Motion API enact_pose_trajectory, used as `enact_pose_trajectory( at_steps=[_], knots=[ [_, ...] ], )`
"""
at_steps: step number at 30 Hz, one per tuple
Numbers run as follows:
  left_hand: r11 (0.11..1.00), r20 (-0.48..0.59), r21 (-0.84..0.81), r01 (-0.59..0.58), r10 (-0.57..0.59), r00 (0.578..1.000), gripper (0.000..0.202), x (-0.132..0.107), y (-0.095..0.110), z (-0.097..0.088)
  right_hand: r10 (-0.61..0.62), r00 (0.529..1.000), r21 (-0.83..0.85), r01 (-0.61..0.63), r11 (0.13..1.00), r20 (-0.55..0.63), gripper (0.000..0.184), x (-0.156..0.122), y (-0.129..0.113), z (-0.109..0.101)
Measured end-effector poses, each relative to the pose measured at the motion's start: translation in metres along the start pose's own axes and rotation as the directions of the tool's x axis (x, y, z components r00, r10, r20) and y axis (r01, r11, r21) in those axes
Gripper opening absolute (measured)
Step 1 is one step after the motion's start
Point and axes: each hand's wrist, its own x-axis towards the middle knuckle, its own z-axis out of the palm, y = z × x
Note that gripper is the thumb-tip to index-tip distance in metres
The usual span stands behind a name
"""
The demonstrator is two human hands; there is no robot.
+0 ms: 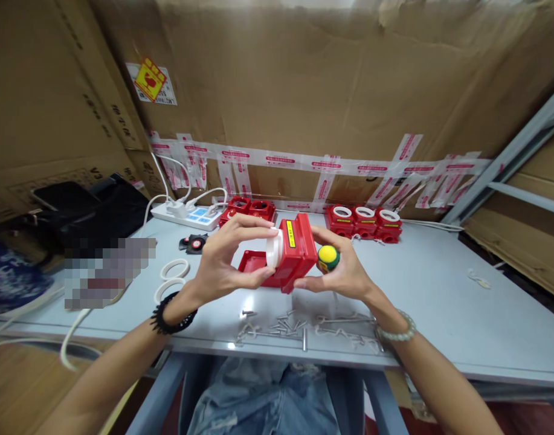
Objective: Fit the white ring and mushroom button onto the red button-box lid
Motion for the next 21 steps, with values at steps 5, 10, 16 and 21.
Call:
enact_pose_trajectory(
  at_steps=[5, 10, 16, 21],
  knots=[
    [1.0, 0.009, 0.006, -0.004, 0.004, 1.0, 0.039, -0.0001, 0.0004, -0.0007, 0.014, 1.0, -0.022, -0.014, 1.0, -0.006, 0.069, -0.0001, 0.0008, 0.0002],
    [0.999, 0.023, -0.001, -0.05, 0.05, 0.998, 0.038, 0.0004, -0.0001, -0.0023, 0.008, 1.0, -0.029, -0.009, 1.0, -0.003, 0.069, -0.0005, 0.0017, -0.0001],
    [0.998, 0.065, -0.008, -0.063, 0.063, 0.996, 0.036, 0.0011, -0.0003, -0.0049, 0.027, 1.0, -0.051, -0.027, 0.998, 0.002, 0.067, -0.0005, 0.0023, 0.0004],
    [0.996, 0.105, -0.032, -0.078, 0.08, 0.991, 0.033, 0.001, -0.0003, -0.0062, 0.0, 1.0, 0.012, -0.001, 1.0, 0.031, 0.062, 0.0004, 0.0032, 0.0012]
  ],
)
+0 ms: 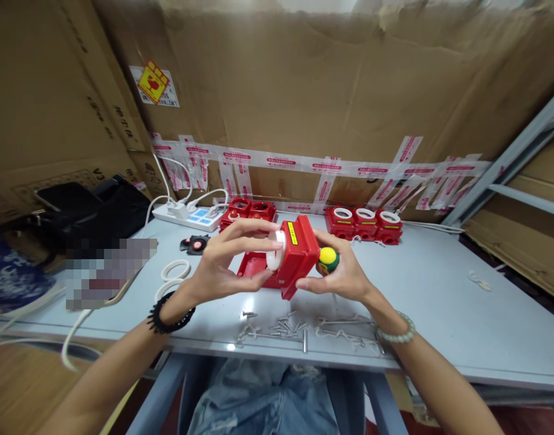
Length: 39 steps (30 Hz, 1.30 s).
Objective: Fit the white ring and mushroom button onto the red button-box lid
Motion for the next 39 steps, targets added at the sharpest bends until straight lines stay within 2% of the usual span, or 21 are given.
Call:
enact_pose_trajectory(
  at_steps=[6, 10, 21, 31, 39],
  knots=[
    [1.0, -0.009, -0.008, 0.009, -0.009, 1.0, 0.034, -0.0006, -0.0007, -0.0002, 0.025, 1.0, 0.033, -0.025, 0.999, 0.004, 0.064, 0.0, 0.001, 0.0006],
    [1.0, -0.032, -0.026, 0.013, -0.014, 0.999, 0.036, 0.0003, -0.0003, 0.0009, -0.002, 1.0, 0.018, 0.002, 1.0, -0.007, 0.063, 0.0002, 0.0, 0.0012],
    [0.998, 0.001, -0.063, 0.024, -0.024, 1.0, 0.039, 0.0005, 0.0015, 0.0005, -0.019, 1.0, 0.004, 0.019, 1.0, -0.005, 0.066, -0.0022, 0.0035, -0.0004],
    [0.997, 0.141, -0.047, -0.062, 0.068, 0.988, 0.038, 0.0005, -0.0004, -0.004, 0.019, 1.0, 0.027, -0.019, 0.999, 0.009, 0.04, -0.003, 0.0039, -0.0019],
    [0.986, 0.128, -0.144, -0.079, 0.098, 0.987, 0.039, 0.002, -0.0013, -0.0022, 0.03, 0.999, 0.054, -0.029, 0.998, -0.019, 0.038, -0.0034, 0.007, -0.002]
  ],
)
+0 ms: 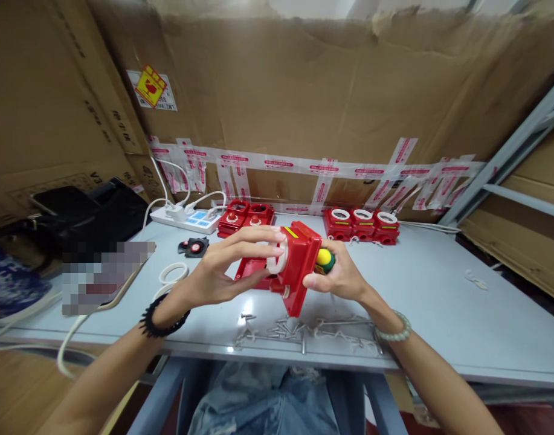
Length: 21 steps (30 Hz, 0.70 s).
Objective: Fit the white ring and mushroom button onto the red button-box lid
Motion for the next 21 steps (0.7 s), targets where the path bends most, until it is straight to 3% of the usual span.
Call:
enact_pose_trajectory(
  at_steps=[7, 12, 15, 18, 21],
  knots=[
    [0.999, -0.057, -0.032, 0.044, -0.046, 0.997, 0.056, -0.001, 0.003, 0.0, 0.068, 0.995, 0.056, -0.064, 0.996, -0.07, 0.044, 0.001, 0.001, 0.001],
    [0.979, -0.131, -0.058, 0.196, -0.202, 0.971, 0.048, 0.0, -0.003, 0.009, 0.121, 0.989, 0.073, -0.114, 0.991, -0.087, 0.05, 0.002, 0.002, 0.001],
    [0.963, -0.182, 0.058, 0.262, -0.248, 0.952, 0.035, -0.007, -0.016, 0.021, 0.12, 0.981, -0.003, -0.122, 0.993, -0.151, 0.045, 0.005, 0.006, 0.004],
    [0.894, -0.257, 0.237, 0.381, -0.32, 0.912, 0.026, -0.022, -0.031, 0.031, 0.095, 0.969, -0.168, -0.136, 0.976, -0.228, 0.045, 0.007, 0.014, 0.01],
    [0.823, -0.164, 0.354, 0.445, -0.413, 0.896, 0.02, -0.035, -0.041, 0.03, 0.079, 0.974, -0.269, -0.135, 0.953, -0.211, 0.057, 0.006, 0.022, 0.013]
  ],
)
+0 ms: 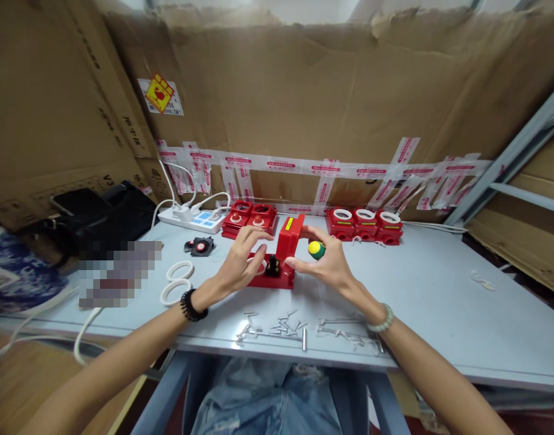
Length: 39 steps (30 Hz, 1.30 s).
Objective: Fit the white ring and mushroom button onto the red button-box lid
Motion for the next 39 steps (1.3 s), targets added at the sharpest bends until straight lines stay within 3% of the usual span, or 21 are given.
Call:
enact_pose_trajectory(
  at_steps=[3, 7, 12, 16, 18, 25, 29, 30, 32, 35, 39],
  knots=[
    [0.986, 0.175, 0.132, 0.103, -0.126, 0.976, 0.014, -0.003, -0.009, -0.01, -0.013, 1.0, -0.033, 0.013, 0.999, 0.013, 0.059, -0.001, 0.003, 0.0],
    [0.932, 0.347, 0.33, 0.15, -0.268, 0.899, 0.019, -0.002, -0.011, -0.027, -0.014, 1.0, -0.068, 0.013, 0.998, -0.008, 0.058, -0.001, 0.0, -0.003],
    [0.948, 0.593, 0.314, 0.053, -0.239, 0.769, 0.026, 0.003, -0.011, -0.031, -0.013, 1.0, -0.104, 0.012, 0.994, -0.008, 0.06, -0.001, -0.002, -0.003],
    [0.975, 0.71, 0.214, 0.058, -0.196, 0.677, 0.025, 0.014, -0.017, -0.033, -0.005, 1.0, -0.11, 0.006, 0.994, 0.01, 0.064, -0.002, -0.001, -0.004],
    [0.979, 0.728, 0.19, 0.072, -0.19, 0.659, 0.027, 0.018, -0.02, -0.035, -0.004, 1.0, -0.122, 0.006, 0.993, 0.024, 0.066, -0.003, 0.0, -0.005],
    [0.95, 0.644, 0.313, 0.002, -0.213, 0.735, 0.024, 0.02, -0.019, -0.035, -0.037, 0.998, -0.137, 0.043, 0.99, 0.05, 0.067, -0.003, 0.002, -0.007],
    [0.991, 0.745, 0.131, 0.015, -0.108, 0.658, 0.01, 0.022, -0.019, -0.035, -0.029, 0.998, -0.156, 0.037, 0.987, 0.05, 0.069, -0.002, 0.001, -0.007],
    [0.995, 0.746, 0.086, 0.04, -0.091, 0.659, 0.011, 0.023, -0.019, -0.037, -0.029, 0.998, -0.153, 0.037, 0.988, 0.056, 0.069, -0.002, 0.001, -0.008],
    [0.996, 0.694, 0.043, 0.083, -0.09, 0.714, 0.014, 0.024, -0.021, -0.045, -0.028, 0.998, -0.137, 0.036, 0.99, 0.063, 0.07, -0.002, 0.002, -0.009],
    [0.983, 0.534, -0.058, 0.172, -0.115, 0.838, 0.017, 0.025, -0.021, -0.057, -0.023, 0.998, -0.096, 0.028, 0.995, 0.06, 0.071, -0.002, 0.0, -0.01],
    [0.857, 0.343, -0.435, 0.276, -0.125, 0.931, 0.016, 0.024, -0.012, -0.056, -0.075, 0.997, -0.056, 0.076, 0.996, 0.016, 0.067, -0.003, -0.007, -0.009]
  ],
)
